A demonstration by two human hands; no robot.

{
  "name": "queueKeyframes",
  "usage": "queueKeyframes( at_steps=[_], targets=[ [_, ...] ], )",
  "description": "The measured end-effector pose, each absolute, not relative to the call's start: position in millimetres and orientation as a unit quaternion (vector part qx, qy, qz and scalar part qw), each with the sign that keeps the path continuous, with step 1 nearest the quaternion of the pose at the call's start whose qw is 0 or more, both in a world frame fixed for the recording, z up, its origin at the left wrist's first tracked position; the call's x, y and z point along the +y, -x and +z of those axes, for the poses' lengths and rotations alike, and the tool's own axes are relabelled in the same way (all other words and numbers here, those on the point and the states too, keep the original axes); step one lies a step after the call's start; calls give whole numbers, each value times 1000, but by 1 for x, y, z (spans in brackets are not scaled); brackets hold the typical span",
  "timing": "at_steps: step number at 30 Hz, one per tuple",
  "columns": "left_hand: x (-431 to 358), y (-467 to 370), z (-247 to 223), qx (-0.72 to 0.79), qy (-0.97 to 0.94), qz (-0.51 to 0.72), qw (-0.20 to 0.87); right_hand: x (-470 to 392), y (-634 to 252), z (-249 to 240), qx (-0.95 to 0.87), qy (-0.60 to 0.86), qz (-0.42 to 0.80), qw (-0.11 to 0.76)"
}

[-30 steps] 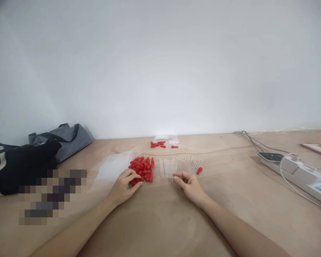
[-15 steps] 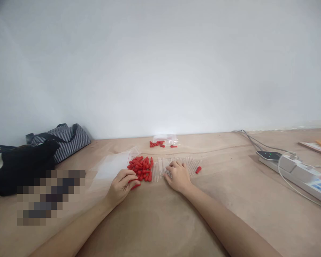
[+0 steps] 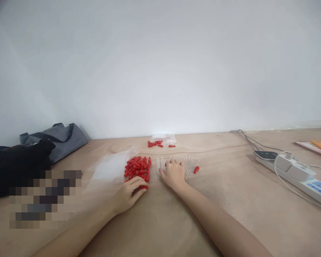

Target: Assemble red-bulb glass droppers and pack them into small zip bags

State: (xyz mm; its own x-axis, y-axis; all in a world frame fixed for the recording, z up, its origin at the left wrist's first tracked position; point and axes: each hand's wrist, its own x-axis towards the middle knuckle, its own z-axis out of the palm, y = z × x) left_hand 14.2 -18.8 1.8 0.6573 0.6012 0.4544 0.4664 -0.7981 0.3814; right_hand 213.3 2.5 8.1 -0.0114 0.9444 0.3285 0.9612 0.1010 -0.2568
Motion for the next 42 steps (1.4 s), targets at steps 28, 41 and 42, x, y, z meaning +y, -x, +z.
queueKeyframes(
  at_steps=[28,41,42],
  targets=[
    [-17,-12,6,321,-890,297,132,24,-224,24,-656,695,116,272],
    [-13,-11,0,330,-882,325,85,-50,-259,-11,-828,467,32,308],
    [-13,-11,1,329,-882,325,83,-51,-258,-10,-835,462,25,298]
  ],
)
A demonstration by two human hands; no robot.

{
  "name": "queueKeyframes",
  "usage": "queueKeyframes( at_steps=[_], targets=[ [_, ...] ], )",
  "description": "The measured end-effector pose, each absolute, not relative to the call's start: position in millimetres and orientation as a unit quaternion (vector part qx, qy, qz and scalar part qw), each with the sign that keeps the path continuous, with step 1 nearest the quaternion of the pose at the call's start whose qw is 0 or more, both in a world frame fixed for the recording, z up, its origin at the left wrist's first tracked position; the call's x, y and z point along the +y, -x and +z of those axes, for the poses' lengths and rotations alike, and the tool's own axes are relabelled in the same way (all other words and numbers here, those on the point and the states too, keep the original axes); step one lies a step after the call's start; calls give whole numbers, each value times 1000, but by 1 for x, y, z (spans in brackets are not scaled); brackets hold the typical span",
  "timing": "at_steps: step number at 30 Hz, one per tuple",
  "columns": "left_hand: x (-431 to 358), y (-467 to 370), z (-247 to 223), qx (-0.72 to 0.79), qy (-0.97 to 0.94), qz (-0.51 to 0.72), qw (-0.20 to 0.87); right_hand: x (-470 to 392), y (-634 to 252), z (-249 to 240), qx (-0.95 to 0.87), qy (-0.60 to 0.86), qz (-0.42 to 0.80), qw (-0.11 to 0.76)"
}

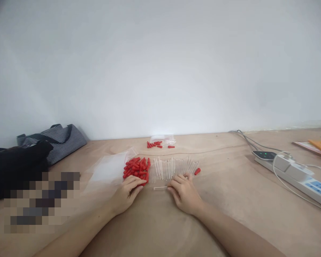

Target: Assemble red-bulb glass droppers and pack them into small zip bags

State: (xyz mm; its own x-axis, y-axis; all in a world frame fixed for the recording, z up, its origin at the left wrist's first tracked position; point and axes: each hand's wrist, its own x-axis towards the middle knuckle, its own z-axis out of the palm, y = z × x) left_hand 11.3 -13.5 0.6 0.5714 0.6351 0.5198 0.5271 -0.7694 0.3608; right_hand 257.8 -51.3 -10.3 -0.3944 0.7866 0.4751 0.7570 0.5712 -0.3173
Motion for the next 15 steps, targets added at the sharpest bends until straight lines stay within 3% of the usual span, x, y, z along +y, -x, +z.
queueKeyframes(
  at_steps=[15],
  targets=[
    [-12,-10,-1,359,-881,306,45,-43,-250,-11,-811,501,109,283]
  ],
)
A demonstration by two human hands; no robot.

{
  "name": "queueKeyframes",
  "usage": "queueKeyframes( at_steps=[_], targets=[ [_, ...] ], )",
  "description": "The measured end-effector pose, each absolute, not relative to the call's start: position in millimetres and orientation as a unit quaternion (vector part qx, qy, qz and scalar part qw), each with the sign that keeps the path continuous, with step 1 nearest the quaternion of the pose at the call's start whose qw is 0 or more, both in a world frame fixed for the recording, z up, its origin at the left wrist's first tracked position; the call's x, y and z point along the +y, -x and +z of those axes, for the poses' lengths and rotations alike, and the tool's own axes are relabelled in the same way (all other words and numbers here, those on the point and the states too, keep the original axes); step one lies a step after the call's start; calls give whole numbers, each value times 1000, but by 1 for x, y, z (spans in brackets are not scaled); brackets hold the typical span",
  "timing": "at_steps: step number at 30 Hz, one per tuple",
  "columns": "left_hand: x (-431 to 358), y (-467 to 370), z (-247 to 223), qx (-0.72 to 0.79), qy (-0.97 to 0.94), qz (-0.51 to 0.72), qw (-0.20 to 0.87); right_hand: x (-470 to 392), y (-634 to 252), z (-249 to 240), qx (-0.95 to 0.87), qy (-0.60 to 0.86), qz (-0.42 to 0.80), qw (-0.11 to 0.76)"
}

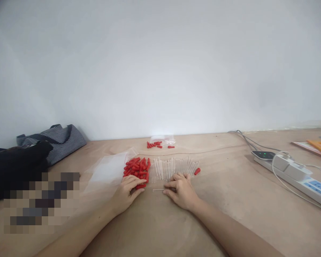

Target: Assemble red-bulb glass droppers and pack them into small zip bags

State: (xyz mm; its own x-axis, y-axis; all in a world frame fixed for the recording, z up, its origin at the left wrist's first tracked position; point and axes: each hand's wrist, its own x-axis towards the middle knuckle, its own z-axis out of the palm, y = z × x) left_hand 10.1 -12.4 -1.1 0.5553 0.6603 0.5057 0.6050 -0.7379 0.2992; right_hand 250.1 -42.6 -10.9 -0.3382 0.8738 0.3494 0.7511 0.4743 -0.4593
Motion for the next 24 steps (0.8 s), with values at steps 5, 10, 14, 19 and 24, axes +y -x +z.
queueKeyframes(
  at_steps=[5,10,14,19,24],
  targets=[
    [-10,-13,-6,359,-868,342,40,-41,-240,-12,-803,505,98,303],
    [-14,-22,-4,375,-862,341,15,-41,-236,-14,-781,504,88,357],
    [-18,-27,-1,388,-867,313,13,-39,-234,-17,-789,477,107,372],
    [-18,-28,1,399,-864,305,33,-39,-232,-19,-796,466,107,372],
    [-21,-30,2,396,-863,310,48,-41,-231,-16,-805,456,111,363]
  ],
)
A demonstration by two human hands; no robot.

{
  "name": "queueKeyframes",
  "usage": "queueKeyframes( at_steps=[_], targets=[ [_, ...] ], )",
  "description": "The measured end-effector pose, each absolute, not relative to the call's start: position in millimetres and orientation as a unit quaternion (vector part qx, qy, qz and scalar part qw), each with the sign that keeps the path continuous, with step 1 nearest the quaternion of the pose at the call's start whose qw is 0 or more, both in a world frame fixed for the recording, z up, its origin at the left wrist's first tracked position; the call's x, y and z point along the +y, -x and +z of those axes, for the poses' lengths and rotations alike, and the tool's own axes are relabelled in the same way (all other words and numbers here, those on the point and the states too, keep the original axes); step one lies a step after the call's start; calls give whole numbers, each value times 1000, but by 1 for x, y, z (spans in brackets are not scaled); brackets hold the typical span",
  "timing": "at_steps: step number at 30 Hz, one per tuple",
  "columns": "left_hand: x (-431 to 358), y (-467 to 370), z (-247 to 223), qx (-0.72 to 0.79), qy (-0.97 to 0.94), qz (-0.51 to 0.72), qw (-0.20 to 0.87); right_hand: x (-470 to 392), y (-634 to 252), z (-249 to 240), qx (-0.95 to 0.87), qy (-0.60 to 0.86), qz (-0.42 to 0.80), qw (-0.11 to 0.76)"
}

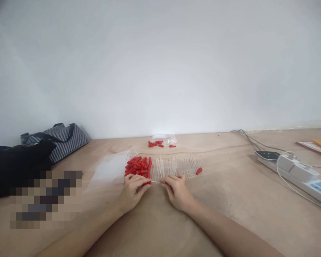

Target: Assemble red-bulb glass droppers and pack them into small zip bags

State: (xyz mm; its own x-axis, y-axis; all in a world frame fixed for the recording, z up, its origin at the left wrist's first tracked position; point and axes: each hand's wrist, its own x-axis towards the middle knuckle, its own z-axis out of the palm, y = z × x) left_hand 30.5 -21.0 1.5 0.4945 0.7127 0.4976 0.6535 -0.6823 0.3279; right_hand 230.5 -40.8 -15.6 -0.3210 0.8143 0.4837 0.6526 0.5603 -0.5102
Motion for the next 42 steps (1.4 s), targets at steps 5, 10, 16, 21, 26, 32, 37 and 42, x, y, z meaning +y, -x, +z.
queueKeyframes(
  at_steps=[5,10,16,21,26,32,37,42],
  targets=[
    [-24,-34,1,402,-858,314,60,-42,-229,-14,-802,463,116,359],
    [-24,-35,2,391,-865,307,64,-41,-231,-15,-815,454,94,348],
    [-26,-34,4,379,-873,299,67,-42,-233,-16,-826,443,55,345],
    [-26,-34,2,374,-874,303,61,-45,-232,-14,-827,445,25,342],
    [-25,-34,0,362,-881,300,49,-46,-231,-13,-829,448,27,332],
    [-26,-35,0,354,-887,291,50,-48,-230,-10,-833,449,50,320],
    [-27,-35,2,345,-893,282,57,-48,-228,-8,-836,449,56,309],
    [-28,-35,1,339,-896,279,58,-48,-226,-10,-836,450,70,307]
  ],
)
